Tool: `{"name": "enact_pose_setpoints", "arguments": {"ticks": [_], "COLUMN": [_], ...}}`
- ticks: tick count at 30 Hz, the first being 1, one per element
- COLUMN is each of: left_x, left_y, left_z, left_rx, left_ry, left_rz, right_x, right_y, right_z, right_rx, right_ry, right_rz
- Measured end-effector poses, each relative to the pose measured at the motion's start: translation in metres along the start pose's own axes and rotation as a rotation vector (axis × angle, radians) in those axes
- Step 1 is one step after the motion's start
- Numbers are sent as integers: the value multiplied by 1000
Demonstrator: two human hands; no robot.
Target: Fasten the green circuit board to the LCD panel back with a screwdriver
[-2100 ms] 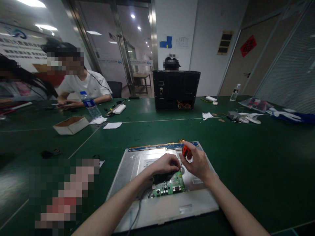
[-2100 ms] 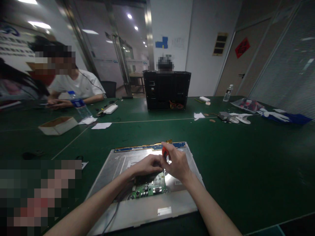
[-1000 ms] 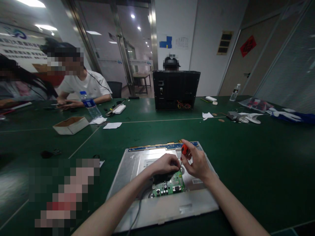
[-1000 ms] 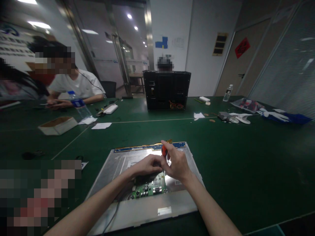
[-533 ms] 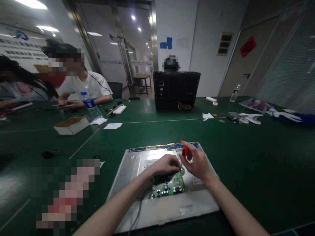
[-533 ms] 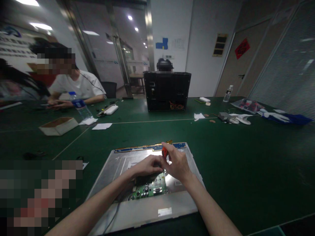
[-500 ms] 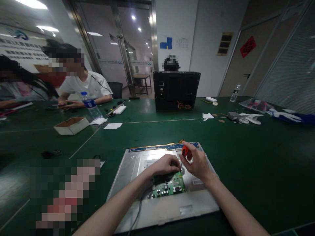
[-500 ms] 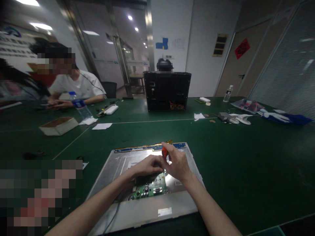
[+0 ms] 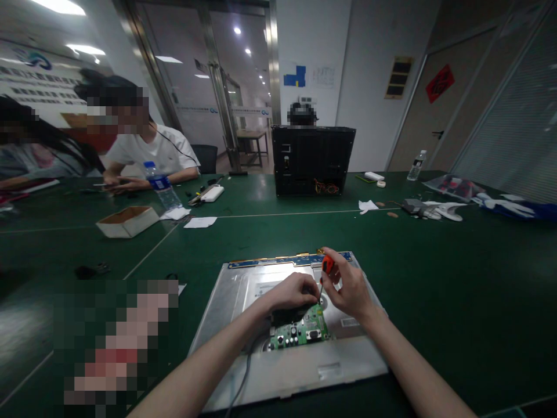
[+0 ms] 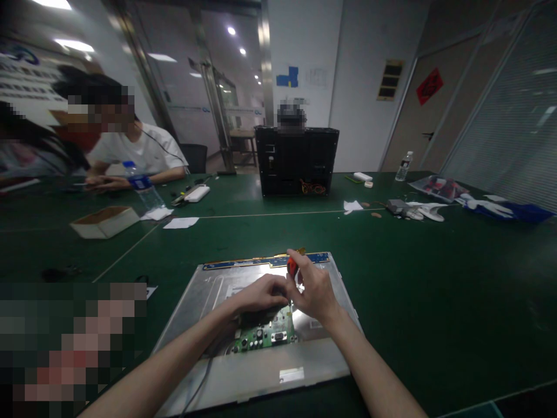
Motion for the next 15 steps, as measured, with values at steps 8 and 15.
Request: {"name": "enact_pose_setpoints", "arguments": {"ticks": [8, 15], "left_x": [1, 1], "left_y": [1, 0], "left_z": [0, 1], "left_rx": [14, 22], "left_ry": [-17, -32], "left_rz": [18, 12], "right_x": [0, 1], "right_y": [1, 0], "right_z": [1, 0], "right_rx": [19, 7], "right_ry": [35, 24], "right_rz": [30, 8]}}
Point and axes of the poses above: each hand's wrist, its own y-axis away from the middle knuckle, its own x-axis out of the back of the hand, z = x × y, the point moved 9 cm from there along -y, towards the middle knuckle, and after that the axes turned 4 degrees about x, right-handed, at the moved point
